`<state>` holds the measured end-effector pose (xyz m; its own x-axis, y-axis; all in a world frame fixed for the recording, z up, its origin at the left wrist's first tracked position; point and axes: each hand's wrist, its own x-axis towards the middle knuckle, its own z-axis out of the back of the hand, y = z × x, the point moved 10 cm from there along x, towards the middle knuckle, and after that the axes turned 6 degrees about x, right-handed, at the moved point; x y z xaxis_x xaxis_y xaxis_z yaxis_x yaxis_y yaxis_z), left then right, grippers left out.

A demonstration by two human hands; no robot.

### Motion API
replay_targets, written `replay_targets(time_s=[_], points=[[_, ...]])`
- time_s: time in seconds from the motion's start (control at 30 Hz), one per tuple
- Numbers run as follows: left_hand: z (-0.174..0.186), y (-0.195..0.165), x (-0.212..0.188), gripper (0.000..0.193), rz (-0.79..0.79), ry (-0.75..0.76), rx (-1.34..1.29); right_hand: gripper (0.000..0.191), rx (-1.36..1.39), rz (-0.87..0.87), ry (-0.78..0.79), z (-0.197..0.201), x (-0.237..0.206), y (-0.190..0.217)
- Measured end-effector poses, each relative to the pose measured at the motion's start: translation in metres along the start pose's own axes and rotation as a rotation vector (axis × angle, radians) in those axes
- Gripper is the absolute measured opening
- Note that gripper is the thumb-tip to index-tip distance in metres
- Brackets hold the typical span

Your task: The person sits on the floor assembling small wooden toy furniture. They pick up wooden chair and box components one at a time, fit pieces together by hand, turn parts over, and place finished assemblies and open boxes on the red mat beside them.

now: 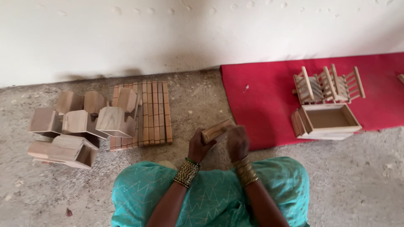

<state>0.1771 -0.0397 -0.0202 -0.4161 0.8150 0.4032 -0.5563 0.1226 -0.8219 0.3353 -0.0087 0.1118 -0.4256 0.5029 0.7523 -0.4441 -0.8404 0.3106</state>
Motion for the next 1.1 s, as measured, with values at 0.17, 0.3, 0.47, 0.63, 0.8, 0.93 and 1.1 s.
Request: replay_targets(time_s=[0.17, 0.3, 0.47, 0.63, 0.8, 0.93, 1.1], points=[[0.012, -0.056, 0.004, 0.061, -0.279, -0.073, 0.303, 0.017, -0.001, -0.12, -0.059, 0.016, 0.003, -0.039], [0.012, -0.05, 0.002, 0.06, -0.076, 0.076, 0.189, 0.018, 0.057, -0.019, 0.013, -0.003, -0.014, -0.005], [0.034, -0.072, -0.002, 0.049, -0.18, 0.019, 0.381, 0.017, 0.174, 0.122, 0.05, -0.036, -0.041, 0.027], [0.047, -0.077, 0.008, 0.064, -0.188, 0.019, 0.602, 0.01, -0.136, -0.109, 0.051, -0.032, -0.026, -0.053], [0.023, -0.052, 0.016, 0.063, -0.039, 0.152, 0.743, 0.016, 0.354, -0.624, -0.051, -0.016, -0.046, -0.108], [0.014, -0.03, 0.023, 0.072, 0.083, 0.033, 0.594, 0.019, 0.567, -0.806, -0.026, -0.038, -0.059, -0.102], [0.02, 0.042, 0.01, 0.081, 0.577, -0.058, 0.149, 0.017, 0.664, -0.791, -0.102, -0.05, -0.055, -0.1]])
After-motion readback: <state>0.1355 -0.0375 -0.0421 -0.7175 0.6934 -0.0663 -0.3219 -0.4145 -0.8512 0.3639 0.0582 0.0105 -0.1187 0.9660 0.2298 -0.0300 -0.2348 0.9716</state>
